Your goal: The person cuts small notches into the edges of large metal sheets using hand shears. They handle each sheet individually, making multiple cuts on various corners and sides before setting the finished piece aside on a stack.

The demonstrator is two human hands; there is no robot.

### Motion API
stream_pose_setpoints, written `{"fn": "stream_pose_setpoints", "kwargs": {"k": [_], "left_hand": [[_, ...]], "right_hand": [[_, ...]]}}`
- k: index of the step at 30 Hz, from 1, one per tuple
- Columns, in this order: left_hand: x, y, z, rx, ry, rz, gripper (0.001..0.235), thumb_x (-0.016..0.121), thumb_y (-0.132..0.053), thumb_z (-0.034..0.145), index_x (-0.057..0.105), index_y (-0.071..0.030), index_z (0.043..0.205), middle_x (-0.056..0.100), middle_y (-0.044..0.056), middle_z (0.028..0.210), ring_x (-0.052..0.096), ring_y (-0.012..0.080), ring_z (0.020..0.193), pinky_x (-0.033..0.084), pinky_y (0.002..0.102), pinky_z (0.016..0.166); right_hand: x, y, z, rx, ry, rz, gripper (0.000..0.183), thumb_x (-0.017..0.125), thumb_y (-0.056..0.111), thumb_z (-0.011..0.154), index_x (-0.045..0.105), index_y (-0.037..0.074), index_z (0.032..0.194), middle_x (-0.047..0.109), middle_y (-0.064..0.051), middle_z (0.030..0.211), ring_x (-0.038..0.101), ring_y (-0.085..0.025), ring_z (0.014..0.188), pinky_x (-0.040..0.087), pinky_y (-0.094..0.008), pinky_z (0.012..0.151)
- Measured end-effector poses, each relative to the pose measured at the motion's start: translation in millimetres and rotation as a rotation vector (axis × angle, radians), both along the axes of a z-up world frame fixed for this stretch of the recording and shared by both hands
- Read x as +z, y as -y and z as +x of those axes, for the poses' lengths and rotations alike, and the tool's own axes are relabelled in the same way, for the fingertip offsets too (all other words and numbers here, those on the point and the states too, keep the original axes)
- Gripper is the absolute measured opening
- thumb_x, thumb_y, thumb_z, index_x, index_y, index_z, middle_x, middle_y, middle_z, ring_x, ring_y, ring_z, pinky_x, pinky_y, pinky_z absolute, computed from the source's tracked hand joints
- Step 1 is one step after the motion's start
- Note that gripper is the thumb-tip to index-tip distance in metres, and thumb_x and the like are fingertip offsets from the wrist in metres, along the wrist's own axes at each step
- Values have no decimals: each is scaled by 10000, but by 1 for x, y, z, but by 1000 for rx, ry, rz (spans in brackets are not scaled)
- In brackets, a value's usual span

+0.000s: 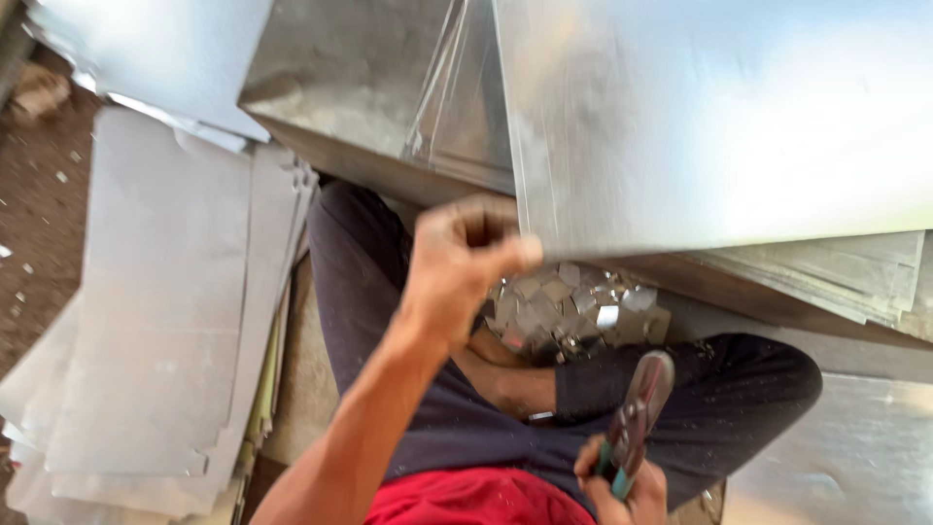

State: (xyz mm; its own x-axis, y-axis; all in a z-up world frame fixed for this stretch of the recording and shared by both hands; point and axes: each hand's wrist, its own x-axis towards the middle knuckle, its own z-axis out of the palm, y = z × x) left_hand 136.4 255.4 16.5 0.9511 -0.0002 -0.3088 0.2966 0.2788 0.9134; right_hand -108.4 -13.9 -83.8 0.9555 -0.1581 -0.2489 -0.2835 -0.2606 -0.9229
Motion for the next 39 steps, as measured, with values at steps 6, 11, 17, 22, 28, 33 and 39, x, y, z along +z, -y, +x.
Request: {"fn": "stream_pose_setpoints", "kwargs": {"k": [6, 11, 17, 22, 28, 33, 39], "left_hand": [[-69, 25, -82, 192, -175, -300, 314, 779, -77, 859, 731, 17, 1155, 771, 88, 958, 704, 110, 759, 580, 254, 676], [-73, 29, -87, 199, -238, -416, 223, 736, -59, 940, 717, 72, 1119, 776, 135, 960, 742, 158, 825, 594, 272, 760], [-74, 31, -89, 202, -193, -444, 179, 706, -33, 962, 707, 71, 1107, 770, 118, 997, 741, 154, 886, 626, 304, 864], [-78, 33, -94, 184, -191, -417, 147, 700, -6, 970, 705, 73, 1094, 764, 122, 985, 753, 171, 902, 639, 312, 863], [-76, 32, -91, 189, -197, -427, 149, 698, 0, 970, 697, 76, 1098, 763, 128, 988, 753, 170, 908, 633, 308, 874], [-74, 31, -93, 176, -215, -441, 156, 695, 1, 958, 692, 70, 1098, 764, 124, 985, 752, 169, 902, 633, 302, 865], [-67, 23, -56, 153, -61, -91, 213, 708, -171, 992, 642, -9, 871, 564, -32, 761, 492, 42, 674, 415, 221, 606]], "right_hand": [[76, -12, 45, 337, -589, -159, 385, 512, 36, 737, 645, 16, 1098, 678, -171, 928, 717, -249, 835, 584, -355, 793], [103, -33, 70, 485, -640, 95, 632, 487, 144, 712, 538, 12, 1328, 579, -176, 1263, 688, -294, 1017, 589, -402, 848], [83, -49, 93, 404, -749, 55, 721, 490, 117, 589, 533, 1, 1299, 665, -180, 1111, 683, -301, 982, 577, -410, 916], [94, -55, 99, 408, -772, 0, 712, 487, 121, 593, 525, 12, 1296, 652, -157, 1066, 687, -287, 934, 580, -399, 905], [94, -55, 106, 400, -817, -66, 642, 486, 86, 615, 576, 35, 1248, 668, -125, 965, 658, -236, 832, 565, -362, 799], [89, -54, 102, 396, -734, -190, 267, 517, 51, 684, 650, -7, 909, 637, -93, 712, 581, -181, 651, 512, -340, 616], [81, -47, 101, 384, -683, -231, 110, 577, 79, 728, 634, 1, 781, 569, -49, 586, 505, -147, 548, 429, -350, 514]]}}
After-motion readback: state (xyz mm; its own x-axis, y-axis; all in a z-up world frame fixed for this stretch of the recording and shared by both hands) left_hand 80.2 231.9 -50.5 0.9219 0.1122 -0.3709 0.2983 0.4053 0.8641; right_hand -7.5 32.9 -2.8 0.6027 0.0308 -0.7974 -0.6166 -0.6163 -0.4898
